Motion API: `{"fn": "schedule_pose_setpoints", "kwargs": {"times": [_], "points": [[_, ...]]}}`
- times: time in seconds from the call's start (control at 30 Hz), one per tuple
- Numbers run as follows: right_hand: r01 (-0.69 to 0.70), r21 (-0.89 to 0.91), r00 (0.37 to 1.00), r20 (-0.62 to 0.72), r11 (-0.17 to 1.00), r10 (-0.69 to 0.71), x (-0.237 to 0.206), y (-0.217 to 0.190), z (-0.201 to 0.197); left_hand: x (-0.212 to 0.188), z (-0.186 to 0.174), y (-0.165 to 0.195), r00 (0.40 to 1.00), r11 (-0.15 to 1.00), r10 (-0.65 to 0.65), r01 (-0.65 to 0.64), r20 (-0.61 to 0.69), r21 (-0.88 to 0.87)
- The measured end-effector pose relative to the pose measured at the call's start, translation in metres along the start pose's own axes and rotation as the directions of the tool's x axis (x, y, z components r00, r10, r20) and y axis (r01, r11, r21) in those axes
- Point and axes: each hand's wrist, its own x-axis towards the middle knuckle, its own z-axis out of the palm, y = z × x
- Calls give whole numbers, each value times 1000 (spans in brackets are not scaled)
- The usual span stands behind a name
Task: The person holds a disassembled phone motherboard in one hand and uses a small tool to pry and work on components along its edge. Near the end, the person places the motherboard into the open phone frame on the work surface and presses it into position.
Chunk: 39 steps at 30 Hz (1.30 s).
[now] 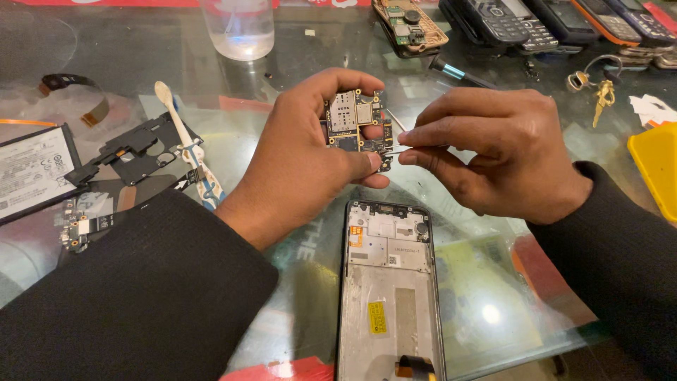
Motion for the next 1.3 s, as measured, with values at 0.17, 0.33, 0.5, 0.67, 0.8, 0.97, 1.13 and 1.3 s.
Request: {"fn": "schedule_pose_setpoints", "kwargs": {"times": [0.17,0.33,0.5,0.67,0.8,0.97,1.13,1.3], "points": [[85,-65,996,-3,994,-85,1,1,0,-2,3,3,999,992,39,-38,-1,121],[112,-71,994,13,991,-112,2,2,0,-3,3,6,1000,984,28,-27,-7,179],[-20,49,998,53,999,18,2,0,2,-3,4,6,999,984,43,-44,5,172],[-182,103,974,153,978,166,3,1,2,-4,3,6,999,980,40,-41,10,197],[-194,142,975,140,971,174,4,1,3,-3,4,5,998,978,63,-63,7,197],[-77,93,995,64,993,71,2,0,1,-4,4,6,999,979,51,-49,-5,200],[-40,101,996,88,994,31,2,2,1,-5,4,8,999,973,38,-35,-12,230],[-37,78,994,101,996,29,1,3,-2,-6,5,9,999,974,42,-41,2,223]]}}
